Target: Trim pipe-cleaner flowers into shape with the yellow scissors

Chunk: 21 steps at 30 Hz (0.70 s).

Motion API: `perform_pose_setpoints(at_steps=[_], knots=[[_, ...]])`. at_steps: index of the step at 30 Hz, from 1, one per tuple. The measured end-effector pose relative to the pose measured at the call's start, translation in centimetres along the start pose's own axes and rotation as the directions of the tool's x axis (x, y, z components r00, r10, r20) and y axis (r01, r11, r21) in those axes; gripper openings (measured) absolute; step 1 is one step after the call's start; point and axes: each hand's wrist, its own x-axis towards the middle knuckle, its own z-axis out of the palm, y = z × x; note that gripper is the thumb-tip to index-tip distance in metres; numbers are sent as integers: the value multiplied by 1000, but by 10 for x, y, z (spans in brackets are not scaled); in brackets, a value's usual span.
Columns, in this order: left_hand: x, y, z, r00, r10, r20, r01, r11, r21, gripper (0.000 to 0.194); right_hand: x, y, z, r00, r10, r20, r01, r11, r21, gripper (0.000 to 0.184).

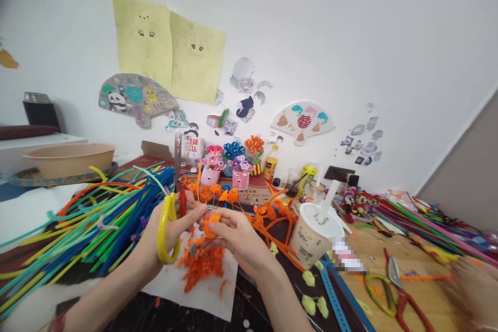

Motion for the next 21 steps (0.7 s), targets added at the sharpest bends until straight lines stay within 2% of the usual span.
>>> perform_pose_setpoints(at_steps=[6,9,13,17,21], knots=[[1,-2,-1,1000,7,-13,-9,986,-166,31,0,0,-3,1000,-13,23,12,998,67,25],[-1,0,-1,999,16,40,-11,992,-123,27,0,2,-3,1000,-27,7,27,999,40,26],[-3,1,1,1000,-1,-5,0,999,-44,30,0,3,0,999,-36,-4,36,999,1,27],[-2,1,0,1000,16,-25,-17,998,-53,29,0,1,2,999,-32,9,31,999,29,24],[-1,0,-1,999,-27,-46,20,990,-138,31,0,1,1,995,-73,63,66,992,105,21]])
